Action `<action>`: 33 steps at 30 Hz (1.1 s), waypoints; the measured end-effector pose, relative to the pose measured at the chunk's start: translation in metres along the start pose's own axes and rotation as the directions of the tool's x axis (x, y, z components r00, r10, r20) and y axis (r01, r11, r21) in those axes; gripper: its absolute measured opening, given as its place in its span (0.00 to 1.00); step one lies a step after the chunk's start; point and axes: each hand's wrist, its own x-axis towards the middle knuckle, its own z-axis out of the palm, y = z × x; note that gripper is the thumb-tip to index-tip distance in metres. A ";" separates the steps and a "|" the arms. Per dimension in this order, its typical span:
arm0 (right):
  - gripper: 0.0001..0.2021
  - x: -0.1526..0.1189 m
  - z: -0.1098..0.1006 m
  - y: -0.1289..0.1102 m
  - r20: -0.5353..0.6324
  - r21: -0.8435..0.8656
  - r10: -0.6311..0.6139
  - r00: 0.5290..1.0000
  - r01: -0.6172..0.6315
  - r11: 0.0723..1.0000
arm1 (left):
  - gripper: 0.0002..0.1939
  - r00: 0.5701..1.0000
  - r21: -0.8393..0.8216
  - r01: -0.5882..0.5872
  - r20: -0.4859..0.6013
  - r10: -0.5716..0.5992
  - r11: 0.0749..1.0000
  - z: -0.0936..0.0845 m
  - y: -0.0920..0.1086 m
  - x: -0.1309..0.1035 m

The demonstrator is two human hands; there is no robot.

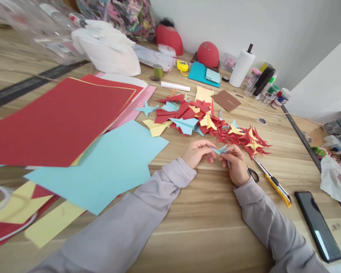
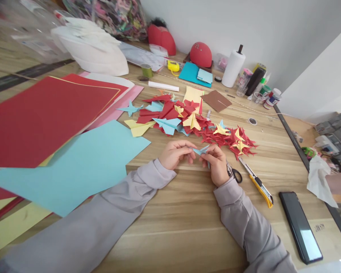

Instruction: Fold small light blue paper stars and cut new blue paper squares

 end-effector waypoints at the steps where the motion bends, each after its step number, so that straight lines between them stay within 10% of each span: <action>1: 0.07 0.000 0.000 0.000 -0.010 0.010 0.004 1.000 -0.004 1.000 | 0.09 1.000 -0.005 -0.001 -0.006 0.000 1.000 0.000 0.000 0.000; 33: 0.07 0.001 0.001 0.000 -0.032 -0.009 -0.009 0.999 0.008 1.000 | 0.09 1.000 -0.024 -0.019 -0.023 0.018 1.000 0.002 0.000 -0.002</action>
